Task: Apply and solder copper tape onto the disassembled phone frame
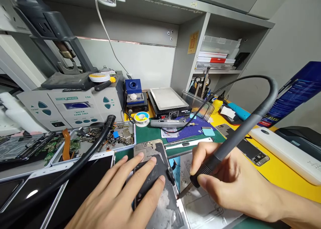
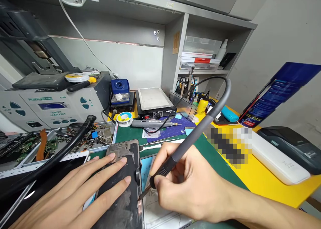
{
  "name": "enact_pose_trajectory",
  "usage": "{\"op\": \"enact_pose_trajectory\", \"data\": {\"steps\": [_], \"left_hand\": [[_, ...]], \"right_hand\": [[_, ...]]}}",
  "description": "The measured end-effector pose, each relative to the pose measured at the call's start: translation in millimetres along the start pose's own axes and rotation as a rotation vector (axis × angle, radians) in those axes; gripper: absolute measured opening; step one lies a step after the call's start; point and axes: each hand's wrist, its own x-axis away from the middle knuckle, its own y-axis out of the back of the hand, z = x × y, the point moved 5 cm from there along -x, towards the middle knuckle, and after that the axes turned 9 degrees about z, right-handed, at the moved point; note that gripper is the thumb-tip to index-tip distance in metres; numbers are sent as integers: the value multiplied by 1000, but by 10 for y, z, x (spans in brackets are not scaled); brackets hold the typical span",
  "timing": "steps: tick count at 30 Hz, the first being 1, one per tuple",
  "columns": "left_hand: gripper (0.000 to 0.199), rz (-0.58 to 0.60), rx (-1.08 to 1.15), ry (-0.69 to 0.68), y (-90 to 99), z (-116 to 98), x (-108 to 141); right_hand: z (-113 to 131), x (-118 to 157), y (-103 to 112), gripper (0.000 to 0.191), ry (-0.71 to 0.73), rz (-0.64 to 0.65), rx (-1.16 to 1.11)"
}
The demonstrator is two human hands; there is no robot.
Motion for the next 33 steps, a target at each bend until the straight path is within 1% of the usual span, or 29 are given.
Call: {"op": "enact_pose_trajectory", "data": {"steps": [4,8,9,11,12,13,14,19,23,26,28,30,33], "left_hand": [[59,-7,-2,-12,77,-27,-43],[84,44,31,8,156,-48,-82],[86,58,34,16,171,-53,-86],[82,86,39,39,188,-62,-90],[80,83,49,56,197,-62,-90],[78,106,61,86,186,-54,-90],[76,128,78,82,172,-61,-91],[68,92,47,-4,157,-78,-90],[65,62,48,-3,165,-59,-78],[68,62,56,-6,159,-84,-74],[67,69,74,24,145,-80,-70],[65,71,90,34,129,-64,-61],[64,66,89,5,93,-43,-36]], "right_hand": [[-8,7,1,15,3,57,-68],[-1,17,30,6,61,94,-189],[-5,23,35,5,66,98,-212],[-23,36,38,2,59,111,-255],[-33,41,40,3,54,116,-277],[-41,44,42,6,50,126,-293],[-51,43,44,9,44,138,-308],[-74,-7,58,17,-18,202,-315],[-45,-9,40,21,-58,220,-232],[-47,21,27,21,-104,201,-233],[-62,35,15,21,-125,208,-250],[-76,35,8,18,-125,207,-245],[-82,20,-14,11,-120,198,-229]]}}
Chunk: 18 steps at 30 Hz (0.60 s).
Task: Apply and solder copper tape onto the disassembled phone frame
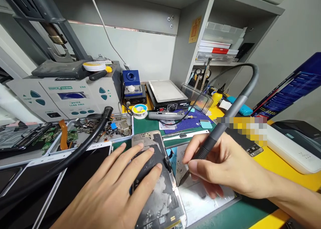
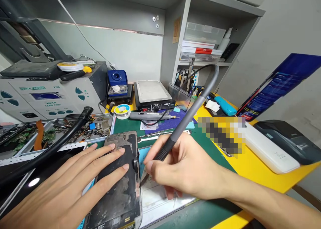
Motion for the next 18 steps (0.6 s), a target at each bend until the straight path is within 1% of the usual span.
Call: {"op": "enact_pose_trajectory", "data": {"steps": [3,5,7,9,13,15,18], "left_hand": [[66,3,15,11,-70,-2,20],[62,-29,69,91,-116,-12,30],[54,-96,166,215,-149,-15,44],[48,-124,194,262,-186,-53,43],[47,-131,198,280,-219,-94,15],[47,-138,203,289,-214,-85,8],[47,-133,195,260,-206,-79,8]], "right_hand": [[20,-15,-42,9,6,-14,12],[50,-18,-70,10,21,-19,30],[85,-17,-92,10,50,-6,47],[119,-13,-101,10,100,13,63],[136,4,-89,21,154,31,105],[129,11,-77,23,160,20,119],[118,21,-57,23,160,-12,130]]}}
